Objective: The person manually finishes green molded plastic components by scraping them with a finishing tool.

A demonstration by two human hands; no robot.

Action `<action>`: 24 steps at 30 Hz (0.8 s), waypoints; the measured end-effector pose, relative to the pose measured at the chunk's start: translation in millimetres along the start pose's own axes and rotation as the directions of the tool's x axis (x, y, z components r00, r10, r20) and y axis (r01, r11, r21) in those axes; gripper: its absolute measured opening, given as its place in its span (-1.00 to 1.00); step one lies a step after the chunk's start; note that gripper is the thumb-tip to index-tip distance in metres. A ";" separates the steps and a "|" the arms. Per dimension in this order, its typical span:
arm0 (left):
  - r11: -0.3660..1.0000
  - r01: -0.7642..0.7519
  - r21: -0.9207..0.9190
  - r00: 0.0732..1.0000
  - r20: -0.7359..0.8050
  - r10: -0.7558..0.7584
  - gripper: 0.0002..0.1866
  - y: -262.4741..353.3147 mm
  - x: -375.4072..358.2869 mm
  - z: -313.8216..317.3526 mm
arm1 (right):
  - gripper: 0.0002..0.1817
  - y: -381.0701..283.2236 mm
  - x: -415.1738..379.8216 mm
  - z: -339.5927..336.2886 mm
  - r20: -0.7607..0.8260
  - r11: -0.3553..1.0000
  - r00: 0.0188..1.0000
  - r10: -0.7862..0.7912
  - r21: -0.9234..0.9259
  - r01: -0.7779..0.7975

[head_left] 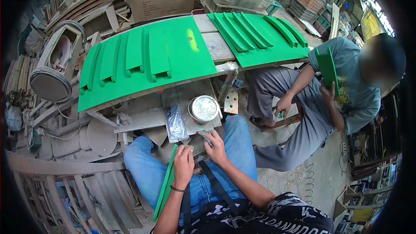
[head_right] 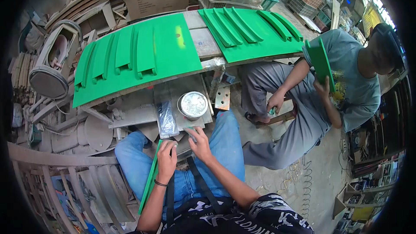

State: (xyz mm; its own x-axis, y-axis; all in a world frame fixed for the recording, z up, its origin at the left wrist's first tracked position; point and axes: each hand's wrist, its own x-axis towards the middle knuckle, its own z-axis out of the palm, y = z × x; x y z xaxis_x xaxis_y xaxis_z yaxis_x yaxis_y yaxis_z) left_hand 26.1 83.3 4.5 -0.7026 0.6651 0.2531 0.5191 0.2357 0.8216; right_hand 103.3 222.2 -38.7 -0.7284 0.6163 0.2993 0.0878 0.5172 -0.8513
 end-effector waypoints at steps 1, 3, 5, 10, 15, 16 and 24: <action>1.000 -0.007 -0.001 1.000 0.001 0.007 -0.86 -0.1 0.3 0.7 | -0.56 5.6 -0.3 2.0 -0.041 0.999 0.999 -0.032 -0.027 0.031; 1.000 0.009 0.004 1.000 0.009 -0.009 -0.86 -1.2 -0.4 2.5 | -0.60 7.0 1.9 2.0 -0.087 0.997 0.994 -0.065 -0.057 0.060; 1.000 0.017 0.001 0.999 0.048 -0.017 -0.86 -4.5 -0.9 2.2 | -0.58 9.4 2.7 1.3 -0.028 0.999 0.999 0.028 -0.016 -0.029; 1.000 0.011 -0.024 0.997 0.081 -0.009 -0.87 -2.1 0.3 0.5 | -0.58 10.9 -5.2 6.2 0.009 0.998 0.998 0.067 0.014 -0.067; 0.999 -0.039 -0.011 0.993 0.114 0.040 -0.82 -1.6 3.1 3.7 | -0.58 1.4 -2.1 4.9 0.060 0.996 0.994 0.089 0.019 -0.090; 0.997 -0.056 0.048 0.991 0.122 0.050 -0.81 -3.6 0.4 4.8 | -0.58 0.2 -3.9 5.9 0.069 0.996 0.995 0.077 0.032 -0.079; 0.993 -0.023 0.112 0.990 0.140 0.007 -0.84 4.1 5.2 2.2 | -0.60 0.6 -8.3 0.3 0.026 0.991 0.992 0.120 0.050 -0.121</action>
State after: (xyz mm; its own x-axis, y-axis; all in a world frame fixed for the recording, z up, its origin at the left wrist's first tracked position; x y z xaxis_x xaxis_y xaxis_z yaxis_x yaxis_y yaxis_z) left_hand 25.6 89.3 8.0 -0.6240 0.7594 0.1845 0.5862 0.2987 0.7531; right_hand 109.1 217.2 -41.9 -0.7302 0.6582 0.1833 0.1416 0.4082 -0.9018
